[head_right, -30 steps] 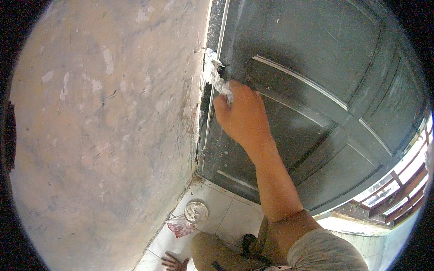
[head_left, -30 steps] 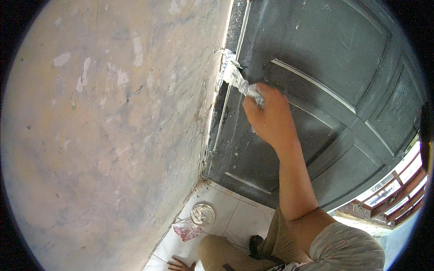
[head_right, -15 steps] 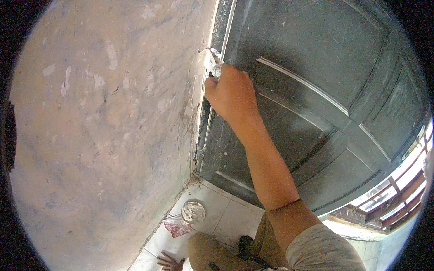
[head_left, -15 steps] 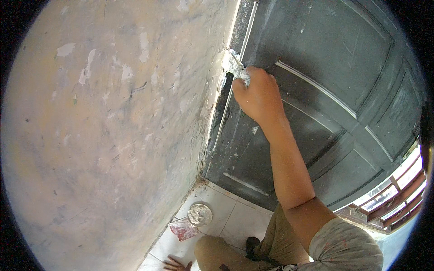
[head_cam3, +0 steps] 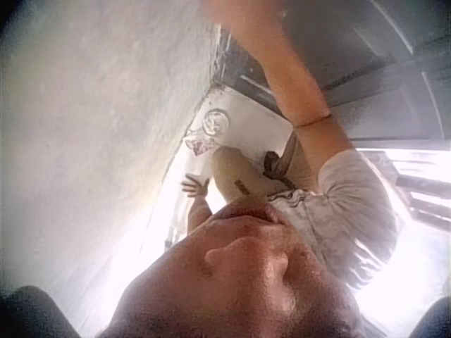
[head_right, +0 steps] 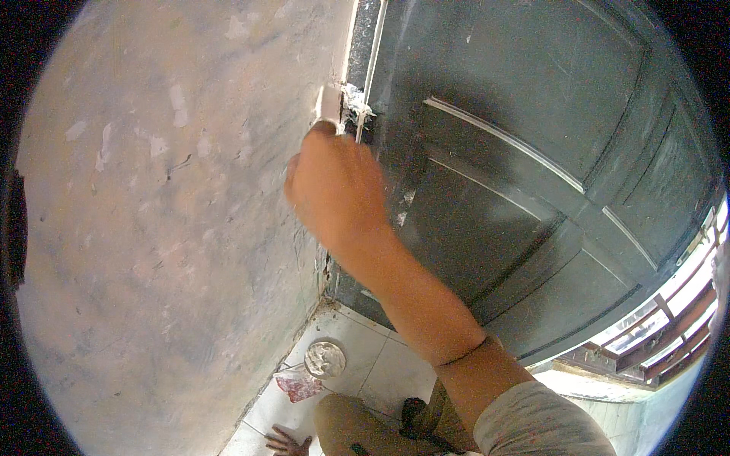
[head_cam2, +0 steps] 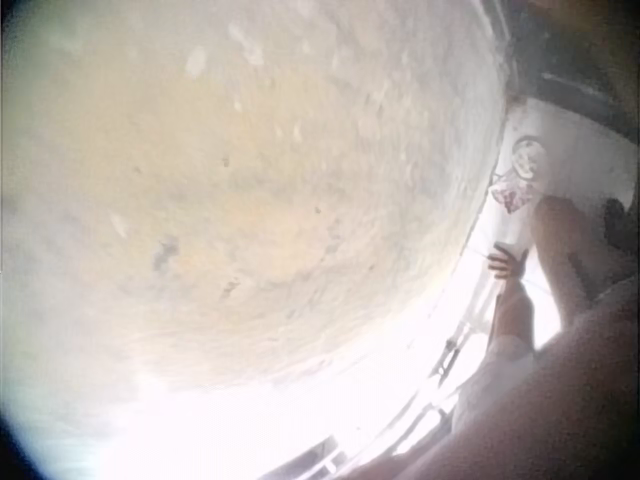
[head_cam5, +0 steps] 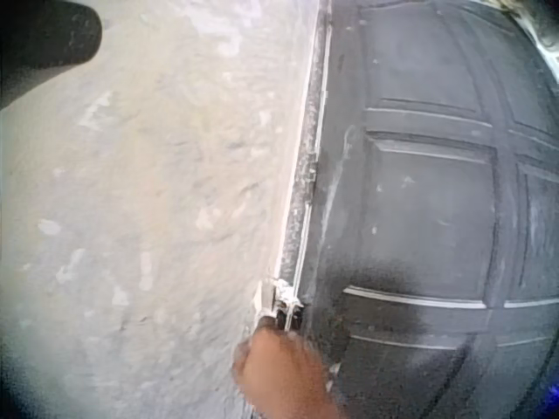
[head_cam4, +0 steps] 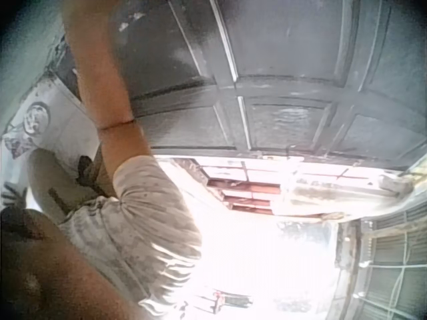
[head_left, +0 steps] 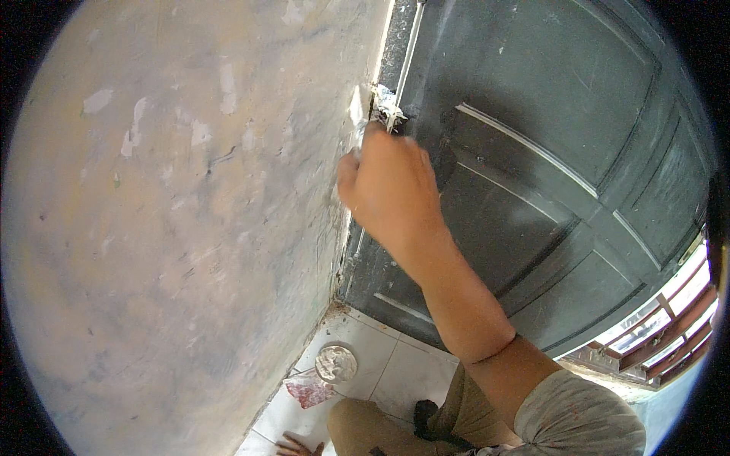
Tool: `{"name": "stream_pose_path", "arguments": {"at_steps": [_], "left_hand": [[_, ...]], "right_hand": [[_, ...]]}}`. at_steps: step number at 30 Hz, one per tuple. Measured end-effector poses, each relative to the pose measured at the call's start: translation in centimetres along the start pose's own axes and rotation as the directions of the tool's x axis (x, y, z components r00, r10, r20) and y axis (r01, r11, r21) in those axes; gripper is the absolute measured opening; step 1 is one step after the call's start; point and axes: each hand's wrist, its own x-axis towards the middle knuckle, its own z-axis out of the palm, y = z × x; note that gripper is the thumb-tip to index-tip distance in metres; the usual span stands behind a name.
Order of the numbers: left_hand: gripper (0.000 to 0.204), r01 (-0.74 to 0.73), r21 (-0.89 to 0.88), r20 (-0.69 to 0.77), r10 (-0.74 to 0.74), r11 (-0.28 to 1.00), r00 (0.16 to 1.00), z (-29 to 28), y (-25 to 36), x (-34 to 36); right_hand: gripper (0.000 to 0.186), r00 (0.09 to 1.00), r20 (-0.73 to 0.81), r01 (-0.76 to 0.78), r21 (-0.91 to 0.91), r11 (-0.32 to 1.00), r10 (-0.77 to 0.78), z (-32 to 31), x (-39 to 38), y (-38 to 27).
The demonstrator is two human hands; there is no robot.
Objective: The person applies plaster to a wall using a trowel and a hawk. They repeatedly scoop plaster from the hawk and spread it along the wall surface, smoothing it with the trowel.
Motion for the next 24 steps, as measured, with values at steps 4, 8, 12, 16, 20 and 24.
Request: {"name": "stream_pose_path", "arguments": {"at_steps": [4, 8, 12, 16, 20, 24], "left_hand": [[0.146, 0.013, 0.038, 0.007, -0.014, 0.999, 1.000, 0.0, -0.3, -0.2], [0.146, 0.025, 0.118, -0.063, -0.018, 0.993, 0.998, 1.8, -0.2, 0.6], [0.146, 0.087, 0.421, -0.397, 0.098, 0.903, 0.913, 4.6, -0.9, 1.3], [0.148, 0.029, 0.345, -0.254, 0.064, 0.938, 0.965, 3.6, -0.6, 1.0], [0.149, 0.035, 0.332, -0.284, 0.065, 0.943, 0.956, 4.2, -1.2, 1.3], [0.150, 0.198, 0.550, -0.596, 0.216, 0.811, 0.773, 5.5, -1.2, 1.2]], "right_hand": [[0.024, 0.998, 0.003, 0.064, 0.130, 0.989, -0.065, -1.8, -3.5, 1.6], [0.031, 0.992, -0.125, 0.009, 0.034, 0.999, -0.004, -3.4, -4.7, 5.0], [0.035, 0.991, -0.132, 0.028, 0.044, 0.999, -0.022, -0.9, -2.5, 8.2], [0.034, 0.996, -0.089, -0.025, 0.051, 0.998, 0.030, 0.9, -1.8, 8.5], [0.030, 0.995, -0.094, 0.021, 0.041, 0.999, -0.017, 2.8, -0.9, 9.1], [0.027, 0.994, -0.107, 0.027, 0.086, 0.996, -0.018, 3.9, -0.9, 8.7]]}}
